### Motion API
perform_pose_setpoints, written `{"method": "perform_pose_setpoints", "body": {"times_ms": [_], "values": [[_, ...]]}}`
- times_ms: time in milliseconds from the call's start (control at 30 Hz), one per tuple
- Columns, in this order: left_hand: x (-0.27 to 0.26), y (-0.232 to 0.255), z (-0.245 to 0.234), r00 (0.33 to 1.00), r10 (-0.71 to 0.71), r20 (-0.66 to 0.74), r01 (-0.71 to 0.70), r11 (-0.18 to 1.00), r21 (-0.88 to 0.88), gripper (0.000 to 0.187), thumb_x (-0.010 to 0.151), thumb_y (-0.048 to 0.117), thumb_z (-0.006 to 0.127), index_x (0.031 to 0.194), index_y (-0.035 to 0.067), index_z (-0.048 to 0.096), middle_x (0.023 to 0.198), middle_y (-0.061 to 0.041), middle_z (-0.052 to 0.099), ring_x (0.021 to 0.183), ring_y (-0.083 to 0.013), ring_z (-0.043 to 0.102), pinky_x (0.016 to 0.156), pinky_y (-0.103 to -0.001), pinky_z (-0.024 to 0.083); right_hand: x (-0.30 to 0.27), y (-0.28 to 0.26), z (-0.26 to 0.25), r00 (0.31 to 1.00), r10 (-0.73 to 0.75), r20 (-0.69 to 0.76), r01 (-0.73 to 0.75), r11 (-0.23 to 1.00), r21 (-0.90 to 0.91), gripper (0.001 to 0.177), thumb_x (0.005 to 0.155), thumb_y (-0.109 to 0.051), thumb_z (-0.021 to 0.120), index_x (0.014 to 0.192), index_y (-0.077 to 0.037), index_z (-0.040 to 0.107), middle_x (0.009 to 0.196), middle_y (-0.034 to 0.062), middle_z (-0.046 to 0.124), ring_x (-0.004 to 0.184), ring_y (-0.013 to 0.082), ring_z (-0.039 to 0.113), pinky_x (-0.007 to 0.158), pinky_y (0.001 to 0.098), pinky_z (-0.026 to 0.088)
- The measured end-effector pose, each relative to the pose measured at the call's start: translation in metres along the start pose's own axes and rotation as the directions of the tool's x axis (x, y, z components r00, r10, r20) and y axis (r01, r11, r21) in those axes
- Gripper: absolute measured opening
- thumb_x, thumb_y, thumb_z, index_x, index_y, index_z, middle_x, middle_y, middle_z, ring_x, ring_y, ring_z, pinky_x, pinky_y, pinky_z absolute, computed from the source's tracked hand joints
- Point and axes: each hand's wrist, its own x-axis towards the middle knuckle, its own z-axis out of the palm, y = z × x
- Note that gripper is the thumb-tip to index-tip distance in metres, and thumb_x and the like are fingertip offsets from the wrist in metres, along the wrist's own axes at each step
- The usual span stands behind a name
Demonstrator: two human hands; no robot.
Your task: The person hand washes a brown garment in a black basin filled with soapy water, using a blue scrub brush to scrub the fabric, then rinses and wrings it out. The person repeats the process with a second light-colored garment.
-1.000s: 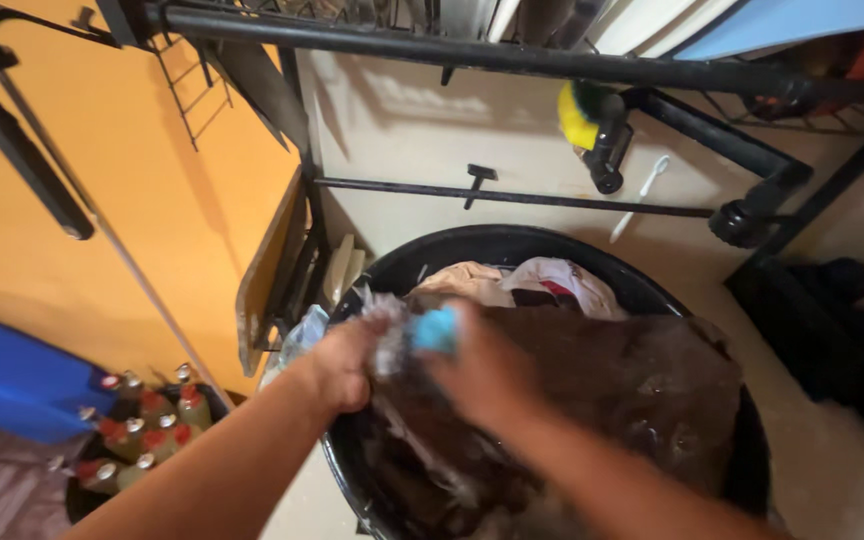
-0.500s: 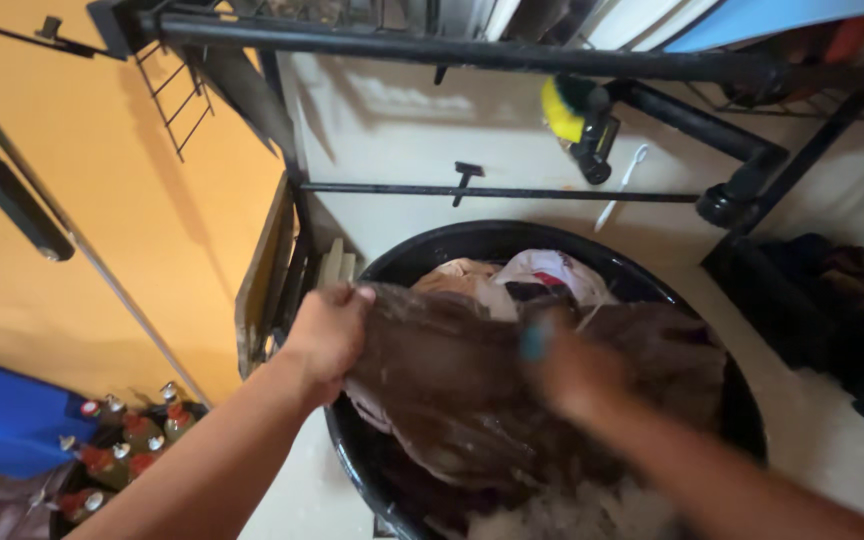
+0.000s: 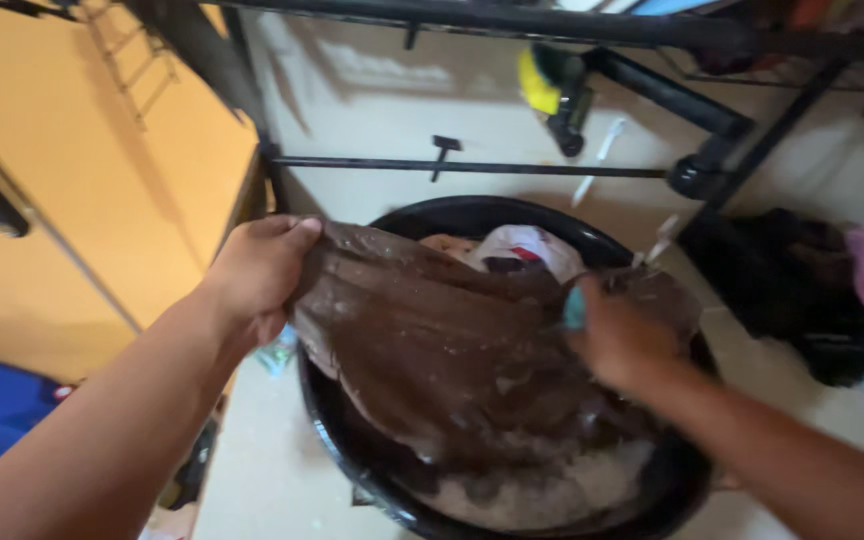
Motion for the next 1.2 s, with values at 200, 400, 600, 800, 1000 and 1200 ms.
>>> {"method": "perform_pose_setpoints", "body": {"times_ms": [200,400,600,800,1000,1200], "values": [[-0.032,-0.047,0.025,0.832,-0.503,0.236,0.515,0.857,0.011,0.031,0.095,0.033,0.057,0.116,0.012,0.066,0.104,-0.011,0.076,0.094,-0.0285,0.074,0.074,-0.049,0.063,-0.013,0.037,-0.043,0.998,-0.05,-0.027,0.05,0.999,-0.004,0.05,0.06,-0.042,0.084,0.099,-0.012,0.075,0.111,0.015,0.07,0.106,0.0343,0.067,0.092,0.0463,0.055],[-0.048,-0.03,0.039,0.904,-0.361,0.231,0.338,0.932,0.134,0.032,0.096,0.014,0.061,0.127,0.018,0.065,0.117,-0.008,0.071,0.096,-0.0248,0.063,0.08,-0.041,0.057,0.003,0.088,-0.006,0.936,-0.342,-0.087,0.339,0.94,-0.042,0.05,0.048,-0.041,0.089,0.09,-0.016,0.079,0.107,0.0138,0.072,0.101,0.0318,0.069,0.085,0.0485,0.053],[-0.003,-0.012,0.027,0.996,-0.087,0.009,0.088,0.987,-0.136,0.03,0.097,0.022,0.055,0.125,0.012,0.052,0.111,-0.007,0.07,0.101,-0.0242,0.07,0.088,-0.049,0.061,0.062,0.107,-0.045,0.983,-0.018,-0.18,0.062,0.968,0.245,0.034,0.065,-0.032,0.084,0.088,-0.009,0.076,0.084,0.0145,0.075,0.08,0.0328,0.073,0.075,0.0462,0.059],[0.037,-0.087,0.018,0.95,-0.303,-0.078,0.305,0.841,0.447,0.054,0.096,0.014,0.076,0.143,0.007,0.05,0.113,-0.004,0.067,0.105,-0.0245,0.061,0.096,-0.048,0.051,0.022,0.052,-0.038,0.998,-0.045,-0.05,0.054,0.979,0.196,0.054,0.07,-0.049,0.083,0.112,-0.018,0.07,0.088,0.0111,0.078,0.077,0.0257,0.073,0.076,0.0389,0.055],[0.02,-0.092,0.036,0.964,0.048,-0.262,0.09,0.868,0.489,0.027,0.103,0.015,0.053,0.123,0.006,0.068,0.094,-0.015,0.071,0.077,-0.0247,0.063,0.067,-0.04,0.05,-0.014,-0.105,0.023,0.995,-0.098,0.009,0.021,0.308,0.951,0.069,0.083,-0.044,0.069,0.138,-0.013,0.042,0.121,0.0195,0.066,0.084,0.029,0.074,0.061,0.0473,0.064],[0.012,-0.056,0.008,0.94,0.313,-0.134,-0.191,0.81,0.554,0.022,0.103,0.017,0.055,0.113,0.0,0.065,0.092,-0.015,0.07,0.078,-0.0254,0.061,0.07,-0.041,0.05,-0.02,-0.087,-0.014,0.97,-0.199,0.142,0.08,0.809,0.583,0.056,0.092,-0.018,0.061,0.147,-0.022,0.049,0.114,0.0119,0.072,0.094,0.024,0.072,0.08,0.0414,0.056]]}}
